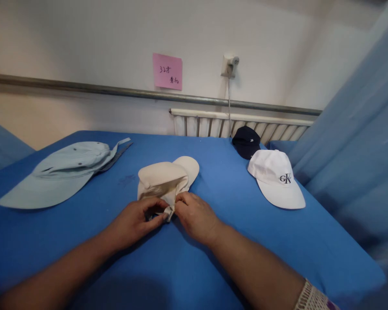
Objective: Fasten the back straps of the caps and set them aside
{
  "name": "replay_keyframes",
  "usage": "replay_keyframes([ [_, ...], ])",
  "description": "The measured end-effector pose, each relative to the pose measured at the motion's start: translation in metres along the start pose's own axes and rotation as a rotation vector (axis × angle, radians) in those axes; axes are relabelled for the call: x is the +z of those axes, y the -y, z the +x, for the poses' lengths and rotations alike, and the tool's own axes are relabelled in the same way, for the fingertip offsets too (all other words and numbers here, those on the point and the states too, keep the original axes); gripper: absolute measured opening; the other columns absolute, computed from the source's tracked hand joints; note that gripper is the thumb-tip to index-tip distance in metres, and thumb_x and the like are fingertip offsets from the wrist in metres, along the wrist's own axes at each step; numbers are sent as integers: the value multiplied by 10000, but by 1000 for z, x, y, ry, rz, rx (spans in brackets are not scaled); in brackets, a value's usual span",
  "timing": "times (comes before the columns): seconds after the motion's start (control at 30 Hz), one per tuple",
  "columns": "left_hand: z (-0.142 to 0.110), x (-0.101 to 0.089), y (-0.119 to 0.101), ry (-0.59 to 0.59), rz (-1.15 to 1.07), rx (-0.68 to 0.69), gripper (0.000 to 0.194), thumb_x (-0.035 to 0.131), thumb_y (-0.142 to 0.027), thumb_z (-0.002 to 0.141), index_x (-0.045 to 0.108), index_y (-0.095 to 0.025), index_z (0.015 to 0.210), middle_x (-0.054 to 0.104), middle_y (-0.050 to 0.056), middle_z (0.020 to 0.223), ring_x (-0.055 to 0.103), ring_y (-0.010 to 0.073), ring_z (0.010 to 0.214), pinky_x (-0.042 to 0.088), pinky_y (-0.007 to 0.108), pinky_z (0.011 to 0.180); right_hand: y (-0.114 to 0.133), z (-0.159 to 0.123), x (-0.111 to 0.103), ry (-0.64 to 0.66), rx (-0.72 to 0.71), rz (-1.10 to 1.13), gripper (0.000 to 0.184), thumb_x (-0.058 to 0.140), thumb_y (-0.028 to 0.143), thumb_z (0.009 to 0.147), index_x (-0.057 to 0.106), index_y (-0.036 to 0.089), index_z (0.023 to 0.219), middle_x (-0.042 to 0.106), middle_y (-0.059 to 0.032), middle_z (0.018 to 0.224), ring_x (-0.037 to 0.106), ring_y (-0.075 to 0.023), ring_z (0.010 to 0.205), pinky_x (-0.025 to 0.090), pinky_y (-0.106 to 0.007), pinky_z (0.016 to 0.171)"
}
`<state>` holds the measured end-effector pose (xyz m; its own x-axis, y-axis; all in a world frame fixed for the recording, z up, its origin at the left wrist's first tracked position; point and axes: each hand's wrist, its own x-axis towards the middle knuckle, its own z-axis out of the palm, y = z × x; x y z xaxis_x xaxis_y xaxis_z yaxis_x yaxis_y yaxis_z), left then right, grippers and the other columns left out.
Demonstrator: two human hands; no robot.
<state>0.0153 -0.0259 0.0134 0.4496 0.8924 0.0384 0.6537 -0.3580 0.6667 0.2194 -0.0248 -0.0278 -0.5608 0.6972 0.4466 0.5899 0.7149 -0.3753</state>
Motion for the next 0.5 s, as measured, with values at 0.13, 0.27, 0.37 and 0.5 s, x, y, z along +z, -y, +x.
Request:
replay_keyframes([
  [0.13,-2,7,-2,-111,193,6,248,624,-416,799,639,-192,905,668,68,908,602,240,869,450,340,755,1,0,2,9,-15,-15,104,507,140,932,606,170,917,603,-96,1050,560,-185,933,476,-311,825],
  [0.27,-4,11,-6,-100,254,-21,194,585,-354,817,641,-196,914,665,64,881,605,239,835,441,348,733,2,0,3,12,-19,-24,104,509,141,933,608,171,927,607,-94,1045,557,-184,929,472,-313,812],
  [0.37,-4,9,-8,-87,221,-18,177,573,-315,816,653,-195,919,675,57,874,614,227,823,443,343,743,2,0,3,6,-18,-24,101,512,143,934,608,174,936,612,-93,1045,560,-184,930,472,-308,812],
  [0.5,-3,5,-6,-56,127,-10,169,569,-294,817,681,-195,896,690,41,852,626,203,790,454,322,742,2,1,2,5,-14,-18,116,506,151,940,617,174,918,616,-88,1038,566,-186,936,475,-308,821],
])
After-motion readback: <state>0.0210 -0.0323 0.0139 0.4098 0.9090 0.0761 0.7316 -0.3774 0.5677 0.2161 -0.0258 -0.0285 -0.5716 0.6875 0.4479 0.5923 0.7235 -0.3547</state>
